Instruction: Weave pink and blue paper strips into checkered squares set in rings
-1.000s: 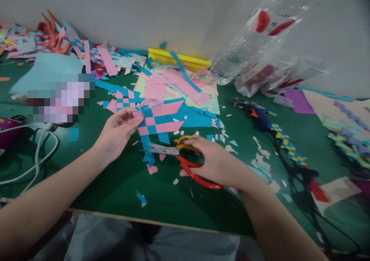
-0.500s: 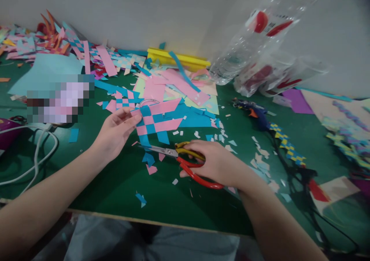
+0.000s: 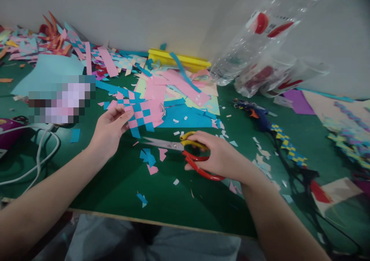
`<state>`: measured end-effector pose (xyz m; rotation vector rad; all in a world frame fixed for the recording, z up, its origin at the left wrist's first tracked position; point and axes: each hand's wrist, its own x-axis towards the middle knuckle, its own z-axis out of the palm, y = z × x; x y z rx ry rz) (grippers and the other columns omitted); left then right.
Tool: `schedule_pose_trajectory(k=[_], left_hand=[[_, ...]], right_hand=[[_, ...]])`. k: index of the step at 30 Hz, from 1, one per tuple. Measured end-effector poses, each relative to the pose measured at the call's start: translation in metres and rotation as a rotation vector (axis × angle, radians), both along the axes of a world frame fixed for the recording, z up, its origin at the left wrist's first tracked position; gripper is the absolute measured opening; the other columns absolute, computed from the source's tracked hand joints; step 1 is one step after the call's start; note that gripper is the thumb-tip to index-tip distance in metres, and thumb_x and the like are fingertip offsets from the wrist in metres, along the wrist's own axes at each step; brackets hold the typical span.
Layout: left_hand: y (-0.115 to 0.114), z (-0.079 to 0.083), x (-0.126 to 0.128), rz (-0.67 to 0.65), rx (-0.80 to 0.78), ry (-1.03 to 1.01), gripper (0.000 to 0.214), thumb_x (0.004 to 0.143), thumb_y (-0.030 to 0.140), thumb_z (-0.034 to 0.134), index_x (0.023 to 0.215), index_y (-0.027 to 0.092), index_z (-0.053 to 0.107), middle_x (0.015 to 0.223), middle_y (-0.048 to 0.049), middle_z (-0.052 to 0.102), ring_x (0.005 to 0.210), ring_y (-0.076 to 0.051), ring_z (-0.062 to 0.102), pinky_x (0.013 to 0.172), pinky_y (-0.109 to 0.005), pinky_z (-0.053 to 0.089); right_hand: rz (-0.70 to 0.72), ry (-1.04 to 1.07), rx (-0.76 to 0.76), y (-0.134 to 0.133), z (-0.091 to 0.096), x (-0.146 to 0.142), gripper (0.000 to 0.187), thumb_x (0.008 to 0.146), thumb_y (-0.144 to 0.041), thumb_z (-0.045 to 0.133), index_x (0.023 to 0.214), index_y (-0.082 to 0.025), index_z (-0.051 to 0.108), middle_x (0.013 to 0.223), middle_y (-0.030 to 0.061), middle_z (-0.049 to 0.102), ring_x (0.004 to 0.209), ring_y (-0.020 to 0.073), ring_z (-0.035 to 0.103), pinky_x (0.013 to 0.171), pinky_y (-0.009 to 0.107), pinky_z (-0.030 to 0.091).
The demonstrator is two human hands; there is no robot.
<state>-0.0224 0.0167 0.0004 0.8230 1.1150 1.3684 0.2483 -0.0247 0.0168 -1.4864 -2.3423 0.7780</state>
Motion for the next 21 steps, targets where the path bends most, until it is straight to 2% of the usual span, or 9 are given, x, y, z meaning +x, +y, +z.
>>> schedule_pose_trajectory(k=[3, 7, 10, 13, 16, 19, 21], left_hand=[[0.002, 0.001, -0.001, 0.016, -0.027, 0.011, 0.017, 0.069, 0.023, 0.076, 0.082, 0.016, 0.067, 0.085, -0.0010, 0.063, 0.076, -0.011, 0.061, 0.064, -0.020, 0.051], [0.003, 0.002, 0.000, 0.049, -0.050, 0.002, 0.008, 0.072, 0.021, 0.074, 0.078, 0.017, 0.069, 0.080, -0.0007, 0.065, 0.073, -0.010, 0.060, 0.062, -0.018, 0.050], [0.004, 0.001, 0.000, 0.047, -0.071, 0.028, 0.007, 0.074, 0.020, 0.073, 0.080, 0.018, 0.072, 0.082, -0.0016, 0.067, 0.074, -0.011, 0.061, 0.063, -0.019, 0.050], [0.004, 0.000, 0.000, 0.027, -0.104, 0.019, 0.008, 0.076, 0.018, 0.071, 0.084, 0.017, 0.072, 0.085, -0.0032, 0.069, 0.076, -0.011, 0.063, 0.069, -0.020, 0.051], [0.004, 0.001, 0.001, -0.002, -0.124, -0.023, 0.011, 0.084, 0.021, 0.062, 0.087, 0.017, 0.072, 0.090, -0.0051, 0.070, 0.084, -0.014, 0.065, 0.075, -0.023, 0.052], [0.004, 0.003, 0.001, -0.012, -0.164, -0.032, 0.026, 0.091, 0.032, 0.051, 0.090, 0.017, 0.072, 0.095, -0.0071, 0.071, 0.088, -0.017, 0.065, 0.071, -0.023, 0.053], [0.004, 0.004, 0.001, -0.016, -0.173, -0.022, 0.029, 0.091, 0.036, 0.051, 0.090, 0.016, 0.072, 0.096, -0.0079, 0.071, 0.086, -0.017, 0.065, 0.068, -0.023, 0.053]], right_hand=[[-0.165, 0.073, -0.013, 0.005, -0.002, 0.006, 0.052, 0.062, -0.056, 0.073, 0.099, -0.021, 0.059, 0.099, 0.0063, 0.064, 0.084, 0.0218, 0.062, 0.070, 0.033, 0.051], [-0.469, 0.258, 0.044, 0.015, -0.012, 0.011, 0.054, 0.061, -0.058, 0.073, 0.096, -0.020, 0.057, 0.087, 0.0050, 0.063, 0.075, 0.0212, 0.061, 0.068, 0.036, 0.050], [-0.579, 0.363, 0.095, 0.021, -0.021, 0.015, 0.055, 0.061, -0.057, 0.073, 0.098, -0.020, 0.055, 0.082, 0.0030, 0.061, 0.071, 0.0189, 0.059, 0.064, 0.035, 0.049], [-0.633, 0.288, 0.193, 0.025, -0.028, 0.020, 0.054, 0.064, -0.057, 0.070, 0.100, -0.021, 0.054, 0.082, 0.0022, 0.058, 0.069, 0.0172, 0.055, 0.061, 0.034, 0.048], [-0.636, 0.191, 0.307, 0.027, -0.031, 0.022, 0.054, 0.069, -0.059, 0.065, 0.105, -0.021, 0.051, 0.086, 0.0037, 0.055, 0.072, 0.0187, 0.054, 0.062, 0.035, 0.047], [-0.587, 0.084, 0.465, 0.028, -0.032, 0.020, 0.059, 0.069, -0.061, 0.063, 0.107, -0.018, 0.049, 0.094, 0.0088, 0.053, 0.082, 0.0232, 0.054, 0.068, 0.039, 0.048], [-0.551, 0.041, 0.540, 0.028, -0.033, 0.018, 0.059, 0.069, -0.061, 0.063, 0.107, -0.017, 0.048, 0.099, 0.0116, 0.052, 0.089, 0.0258, 0.054, 0.073, 0.041, 0.048]])
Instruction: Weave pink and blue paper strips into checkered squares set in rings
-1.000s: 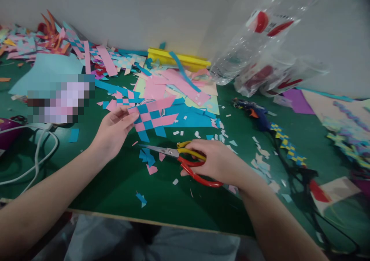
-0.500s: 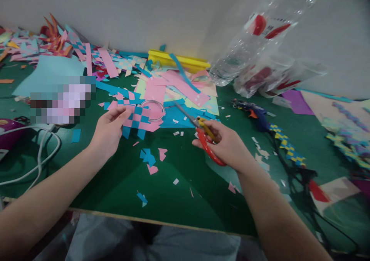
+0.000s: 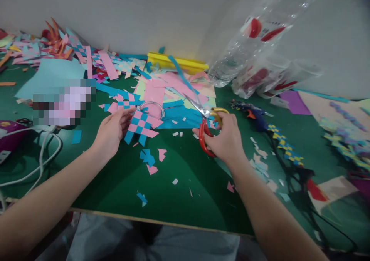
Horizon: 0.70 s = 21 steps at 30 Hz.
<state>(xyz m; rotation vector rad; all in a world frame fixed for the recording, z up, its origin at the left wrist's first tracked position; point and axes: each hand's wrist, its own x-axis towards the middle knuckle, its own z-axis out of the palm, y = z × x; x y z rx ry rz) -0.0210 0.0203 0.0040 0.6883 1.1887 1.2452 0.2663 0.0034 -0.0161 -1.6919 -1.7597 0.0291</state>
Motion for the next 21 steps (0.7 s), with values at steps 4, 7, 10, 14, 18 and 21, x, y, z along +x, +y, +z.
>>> schedule_pose_trajectory(k=[4, 7, 10, 14, 18, 21], left_hand=[[-0.002, 0.000, 0.000, -0.023, 0.034, 0.059, 0.019, 0.083, 0.030, 0.063, 0.095, 0.017, 0.071, 0.093, -0.0071, 0.071, 0.079, -0.017, 0.066, 0.064, -0.024, 0.053], [-0.003, -0.003, -0.002, -0.047, 0.070, 0.092, 0.023, 0.074, 0.028, 0.073, 0.095, 0.019, 0.071, 0.091, -0.0054, 0.071, 0.077, -0.016, 0.065, 0.063, -0.023, 0.052], [-0.002, -0.008, -0.005, -0.078, 0.130, 0.145, 0.028, 0.069, 0.027, 0.077, 0.095, 0.021, 0.072, 0.096, -0.0036, 0.070, 0.084, -0.015, 0.064, 0.071, -0.023, 0.052], [-0.001, -0.011, -0.006, -0.075, 0.142, 0.190, 0.024, 0.070, 0.021, 0.076, 0.093, 0.021, 0.072, 0.092, -0.0027, 0.070, 0.087, -0.013, 0.064, 0.078, -0.022, 0.050], [0.000, -0.012, -0.005, -0.083, 0.134, 0.186, 0.023, 0.070, 0.022, 0.076, 0.093, 0.019, 0.073, 0.091, -0.0042, 0.071, 0.085, -0.015, 0.064, 0.079, -0.025, 0.050], [0.000, -0.014, -0.006, -0.106, 0.142, 0.197, 0.022, 0.070, 0.024, 0.076, 0.092, 0.021, 0.073, 0.093, -0.0036, 0.071, 0.087, -0.015, 0.064, 0.081, -0.027, 0.050]], right_hand=[[0.000, -0.034, 0.026, 0.001, -0.003, -0.002, 0.057, 0.071, -0.057, 0.062, 0.109, -0.017, 0.047, 0.102, 0.0116, 0.051, 0.096, 0.0279, 0.053, 0.077, 0.043, 0.048], [-0.002, -0.031, 0.016, 0.002, -0.005, -0.001, 0.056, 0.071, -0.054, 0.063, 0.110, -0.017, 0.046, 0.103, 0.0118, 0.051, 0.098, 0.0286, 0.052, 0.078, 0.044, 0.048], [-0.009, -0.028, -0.001, 0.002, -0.007, 0.001, 0.055, 0.071, -0.054, 0.063, 0.109, -0.017, 0.047, 0.104, 0.0122, 0.051, 0.095, 0.0281, 0.053, 0.079, 0.045, 0.046], [-0.031, -0.049, -0.019, 0.003, -0.009, 0.003, 0.057, 0.071, -0.053, 0.063, 0.112, -0.017, 0.046, 0.106, 0.0126, 0.051, 0.093, 0.0283, 0.053, 0.082, 0.049, 0.043], [-0.037, -0.065, -0.002, 0.006, -0.011, 0.007, 0.059, 0.070, -0.052, 0.065, 0.115, -0.019, 0.046, 0.111, 0.0133, 0.050, 0.101, 0.0309, 0.051, 0.084, 0.049, 0.042], [-0.053, -0.070, 0.005, 0.008, -0.013, 0.010, 0.060, 0.069, -0.053, 0.066, 0.114, -0.018, 0.046, 0.112, 0.0145, 0.051, 0.106, 0.0325, 0.049, 0.087, 0.050, 0.041]])
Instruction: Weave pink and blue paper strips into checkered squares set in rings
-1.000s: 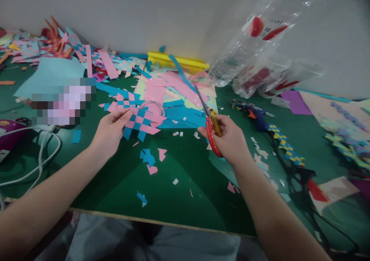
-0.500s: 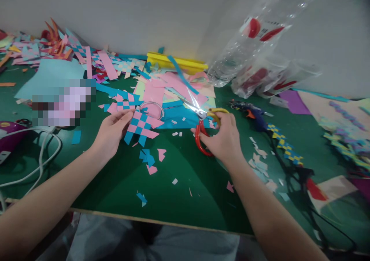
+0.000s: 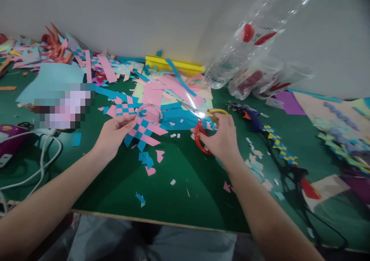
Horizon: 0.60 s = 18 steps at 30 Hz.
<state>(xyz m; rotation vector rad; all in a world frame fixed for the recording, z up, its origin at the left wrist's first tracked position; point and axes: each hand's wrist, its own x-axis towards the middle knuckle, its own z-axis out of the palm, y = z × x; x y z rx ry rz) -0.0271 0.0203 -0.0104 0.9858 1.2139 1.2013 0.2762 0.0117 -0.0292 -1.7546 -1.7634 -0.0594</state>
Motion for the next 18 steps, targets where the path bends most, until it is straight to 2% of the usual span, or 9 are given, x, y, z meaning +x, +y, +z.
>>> schedule_pose_trajectory(k=[5, 10, 15, 18], left_hand=[[0.000, 0.000, -0.001, -0.021, 0.003, 0.041, 0.025, 0.069, 0.027, 0.078, 0.092, 0.021, 0.073, 0.094, -0.0045, 0.072, 0.086, -0.016, 0.064, 0.078, -0.026, 0.051], [-0.001, 0.001, -0.002, -0.027, -0.003, 0.068, 0.025, 0.070, 0.027, 0.077, 0.094, 0.021, 0.074, 0.093, -0.0042, 0.072, 0.078, -0.014, 0.063, 0.070, -0.025, 0.050], [-0.002, 0.007, 0.000, -0.041, -0.091, 0.045, 0.019, 0.078, 0.024, 0.066, 0.095, 0.020, 0.073, 0.082, -0.0047, 0.069, 0.066, -0.013, 0.061, 0.059, -0.024, 0.048], [-0.003, 0.011, 0.002, -0.038, -0.124, 0.013, 0.020, 0.082, 0.027, 0.062, 0.098, 0.020, 0.072, 0.088, -0.0063, 0.070, 0.071, -0.015, 0.063, 0.058, -0.023, 0.049]], right_hand=[[-0.010, -0.001, -0.023, 0.003, -0.003, 0.004, 0.062, 0.069, -0.053, 0.066, 0.115, -0.017, 0.046, 0.113, 0.0158, 0.051, 0.107, 0.0334, 0.048, 0.090, 0.053, 0.038], [-0.003, -0.009, -0.029, 0.002, -0.006, 0.002, 0.061, 0.068, -0.053, 0.066, 0.114, -0.019, 0.046, 0.112, 0.0141, 0.050, 0.107, 0.0331, 0.049, 0.090, 0.052, 0.039], [-0.012, -0.015, -0.017, 0.001, -0.005, 0.000, 0.063, 0.067, -0.056, 0.066, 0.115, -0.019, 0.047, 0.114, 0.0143, 0.050, 0.105, 0.0321, 0.051, 0.091, 0.052, 0.038], [-0.016, -0.012, -0.025, 0.001, -0.004, 0.000, 0.065, 0.067, -0.057, 0.065, 0.115, -0.017, 0.047, 0.115, 0.0156, 0.050, 0.103, 0.0319, 0.051, 0.091, 0.052, 0.038]])
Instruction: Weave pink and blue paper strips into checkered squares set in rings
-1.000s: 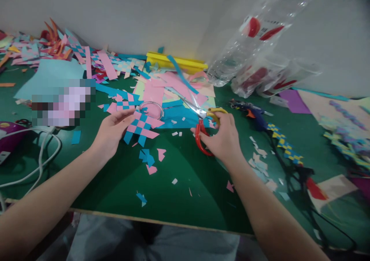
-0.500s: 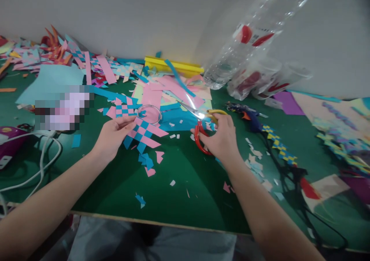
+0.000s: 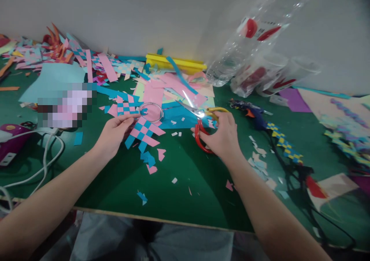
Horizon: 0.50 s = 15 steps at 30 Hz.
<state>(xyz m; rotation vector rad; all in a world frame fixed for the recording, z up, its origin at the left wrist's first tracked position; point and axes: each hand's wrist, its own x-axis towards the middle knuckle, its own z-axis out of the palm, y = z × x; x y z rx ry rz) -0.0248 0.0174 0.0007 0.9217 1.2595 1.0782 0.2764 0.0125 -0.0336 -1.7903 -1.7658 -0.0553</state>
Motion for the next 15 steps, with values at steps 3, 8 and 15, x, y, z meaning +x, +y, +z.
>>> schedule_pose_trajectory(k=[3, 8, 15], left_hand=[[0.0004, 0.0015, 0.0002, -0.008, -0.021, -0.033, 0.022, 0.083, 0.033, 0.061, 0.098, 0.020, 0.071, 0.094, -0.0075, 0.070, 0.080, -0.018, 0.065, 0.063, -0.025, 0.052], [0.0010, 0.0004, -0.0008, 0.004, -0.018, -0.049, 0.024, 0.082, 0.039, 0.063, 0.093, 0.020, 0.072, 0.095, -0.0085, 0.069, 0.086, -0.020, 0.065, 0.065, -0.026, 0.053], [0.0006, 0.0006, 0.0013, 0.008, 0.028, -0.077, 0.013, 0.076, 0.022, 0.067, 0.088, 0.018, 0.072, 0.082, -0.0043, 0.067, 0.071, -0.013, 0.061, 0.060, -0.021, 0.050]], right_hand=[[-0.003, -0.007, 0.001, 0.0004, 0.0002, 0.0006, 0.065, 0.067, -0.056, 0.065, 0.114, -0.016, 0.048, 0.114, 0.0159, 0.050, 0.102, 0.0317, 0.051, 0.090, 0.052, 0.038], [-0.004, 0.003, -0.003, 0.0013, -0.0002, 0.0010, 0.064, 0.067, -0.054, 0.067, 0.114, -0.016, 0.047, 0.113, 0.0155, 0.050, 0.106, 0.0329, 0.049, 0.091, 0.052, 0.039], [0.006, 0.019, 0.011, 0.0034, -0.0022, 0.0037, 0.063, 0.066, -0.051, 0.068, 0.115, -0.016, 0.047, 0.113, 0.0149, 0.049, 0.109, 0.0326, 0.047, 0.092, 0.051, 0.040]])
